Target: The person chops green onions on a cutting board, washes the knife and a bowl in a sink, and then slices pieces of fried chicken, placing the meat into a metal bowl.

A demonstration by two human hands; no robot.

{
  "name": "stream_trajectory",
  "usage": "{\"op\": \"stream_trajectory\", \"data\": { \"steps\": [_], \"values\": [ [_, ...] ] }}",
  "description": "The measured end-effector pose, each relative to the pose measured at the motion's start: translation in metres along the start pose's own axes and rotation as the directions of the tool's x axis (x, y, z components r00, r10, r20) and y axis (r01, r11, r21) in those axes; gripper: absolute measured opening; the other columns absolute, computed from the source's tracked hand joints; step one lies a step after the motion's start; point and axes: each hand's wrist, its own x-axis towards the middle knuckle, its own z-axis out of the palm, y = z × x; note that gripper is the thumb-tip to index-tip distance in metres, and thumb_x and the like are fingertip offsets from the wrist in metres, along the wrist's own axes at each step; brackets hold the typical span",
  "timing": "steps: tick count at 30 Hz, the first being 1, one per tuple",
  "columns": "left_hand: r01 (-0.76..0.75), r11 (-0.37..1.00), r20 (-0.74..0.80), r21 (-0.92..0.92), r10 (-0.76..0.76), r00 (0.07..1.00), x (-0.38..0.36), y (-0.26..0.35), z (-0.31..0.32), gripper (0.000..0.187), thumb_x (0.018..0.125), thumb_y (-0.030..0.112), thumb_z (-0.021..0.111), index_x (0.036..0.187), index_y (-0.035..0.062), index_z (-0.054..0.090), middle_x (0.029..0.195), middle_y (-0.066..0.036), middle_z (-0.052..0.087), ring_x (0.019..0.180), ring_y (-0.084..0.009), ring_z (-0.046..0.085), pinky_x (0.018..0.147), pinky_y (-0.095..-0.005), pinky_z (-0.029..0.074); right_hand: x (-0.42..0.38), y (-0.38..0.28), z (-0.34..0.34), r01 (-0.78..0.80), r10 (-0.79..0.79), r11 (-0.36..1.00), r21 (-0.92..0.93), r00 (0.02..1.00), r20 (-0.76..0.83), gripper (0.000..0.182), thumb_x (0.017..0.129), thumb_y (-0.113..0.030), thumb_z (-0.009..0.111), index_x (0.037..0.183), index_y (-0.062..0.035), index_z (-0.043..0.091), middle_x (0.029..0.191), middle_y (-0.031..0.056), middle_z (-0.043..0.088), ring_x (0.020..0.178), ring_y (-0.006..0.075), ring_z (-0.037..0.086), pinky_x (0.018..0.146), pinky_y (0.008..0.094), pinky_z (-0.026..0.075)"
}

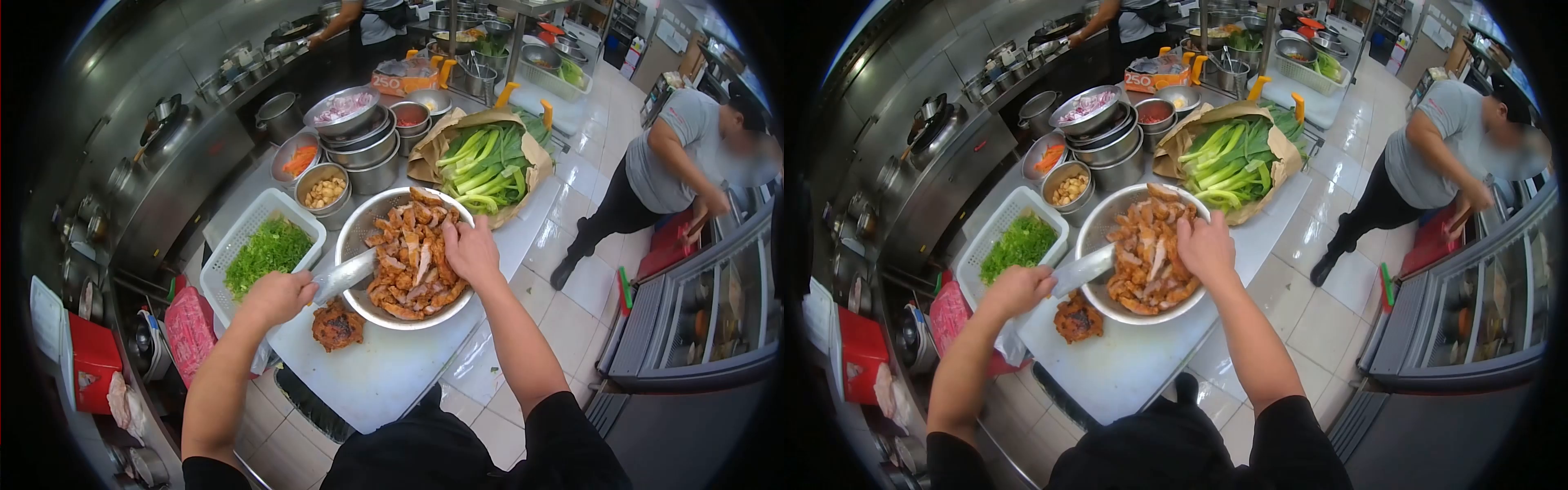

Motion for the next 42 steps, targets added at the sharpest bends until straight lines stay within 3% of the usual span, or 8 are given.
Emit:
{"op": "stream_trajectory", "data": {
  "steps": [10, 13, 19, 22, 28, 34, 37, 42],
  "values": [
    [-0.013, 1.000, -0.096, -0.025, 0.010, 0.995, -0.018, -0.017, 0.025, 0.026, 0.098, 0.038, 0.062, 0.097, 0.0127, 0.068, 0.085, -0.016, 0.072, 0.081, -0.0389, 0.069, 0.073, -0.0511, 0.055, 0.009, 0.016, 0.016, 0.277, -0.275, 0.961, 0.017, 0.959, -0.068, 0.041, 0.098, -0.040, 0.053, 0.117, -0.0086, 0.072, 0.158, 0.0251, 0.038, 0.144, 0.0451, 0.036, 0.120, 0.0553, 0.027],
    [-0.100, 0.992, -0.245, 0.077, 0.116, 0.963, -0.031, -0.018, 0.023, 0.022, 0.095, 0.036, 0.066, 0.097, 0.0143, 0.068, 0.081, -0.014, 0.070, 0.076, -0.0356, 0.070, 0.067, -0.0489, 0.055, -0.004, 0.007, 0.011, 0.490, -0.501, 0.864, -0.118, 0.858, -0.108, 0.039, 0.100, -0.038, 0.050, 0.112, -0.0084, 0.072, 0.138, 0.0246, 0.058, 0.133, 0.0450, 0.049, 0.123, 0.0564, 0.020],
    [-0.034, 0.934, -0.261, 0.355, 0.134, 0.956, -0.070, -0.016, -0.022, 0.016, 0.091, 0.031, 0.071, 0.102, 0.0193, 0.068, 0.082, -0.012, 0.062, 0.071, -0.0348, 0.068, 0.062, -0.0474, 0.055, -0.003, -0.023, 0.005, 0.403, -0.414, 0.905, 0.138, 0.908, 0.062, 0.041, 0.097, -0.041, 0.054, 0.094, -0.0015, 0.065, 0.094, 0.0168, 0.070, 0.101, 0.0387, 0.063, 0.116, 0.0547, 0.028],
    [0.060, 0.903, -0.269, 0.425, 0.062, 0.961, -0.085, -0.004, -0.054, 0.018, 0.090, 0.030, 0.072, 0.105, 0.0214, 0.069, 0.086, -0.013, 0.061, 0.071, -0.0359, 0.067, 0.062, -0.0481, 0.055, -0.017, -0.052, -0.012, 0.448, -0.477, 0.879, 0.166, 0.811, 0.338, 0.044, 0.096, -0.043, 0.054, 0.099, -0.0010, 0.064, 0.100, 0.0190, 0.069, 0.105, 0.0369, 0.062, 0.112, 0.0544, 0.031],
    [0.078, 0.836, -0.353, 0.542, 0.142, 0.925, -0.100, 0.035, -0.092, 0.024, 0.086, 0.025, 0.073, 0.110, 0.0234, 0.076, 0.084, -0.009, 0.057, 0.068, -0.0288, 0.063, 0.064, -0.0419, 0.052, -0.062, -0.024, 0.007, 0.767, -0.817, 0.569, 0.296, 0.569, 0.095, 0.036, 0.093, -0.034, 0.062, 0.114, -0.0053, 0.069, 0.126, 0.0193, 0.063, 0.115, 0.0367, 0.057, 0.107, 0.0496, 0.038],
    [-0.054, 0.757, -0.176, 0.651, 0.220, 0.960, -0.124, 0.089, -0.126, 0.027, 0.080, 0.022, 0.076, 0.106, 0.0241, 0.076, 0.084, -0.006, 0.053, 0.077, -0.0246, 0.060, 0.071, -0.0402, 0.046, -0.032, 0.023, -0.010, 0.536, -0.491, 0.844, 0.016, 0.785, -0.377, 0.020, 0.090, -0.008, 0.064, 0.107, -0.0023, 0.070, 0.121, 0.0204, 0.064, 0.112, 0.0349, 0.060, 0.097, 0.0464, 0.049],
    [-0.078, 0.709, -0.120, 0.701, 0.225, 0.967, -0.124, 0.101, -0.114, 0.030, 0.079, 0.023, 0.075, 0.109, 0.0241, 0.075, 0.087, -0.007, 0.054, 0.081, -0.0259, 0.060, 0.072, -0.0412, 0.045, -0.017, 0.014, -0.017, 0.589, -0.549, 0.798, 0.130, 0.798, -0.247, 0.021, 0.089, -0.010, 0.063, 0.107, -0.0014, 0.071, 0.107, 0.0214, 0.069, 0.105, 0.0360, 0.064, 0.095, 0.0455, 0.050],
    [-0.093, 0.742, 0.016, 0.663, 0.110, 0.994, -0.122, 0.122, -0.086, 0.038, 0.084, 0.017, 0.066, 0.122, 0.0203, 0.070, 0.094, -0.011, 0.057, 0.090, -0.0278, 0.062, 0.076, -0.0440, 0.046, 0.044, -0.037, 0.003, 0.391, -0.147, 0.875, -0.286, 0.777, 0.612, 0.031, 0.094, -0.014, 0.049, 0.103, 0.0035, 0.074, 0.112, 0.0232, 0.072, 0.103, 0.0422, 0.068, 0.092, 0.0476, 0.053]
  ]
}}
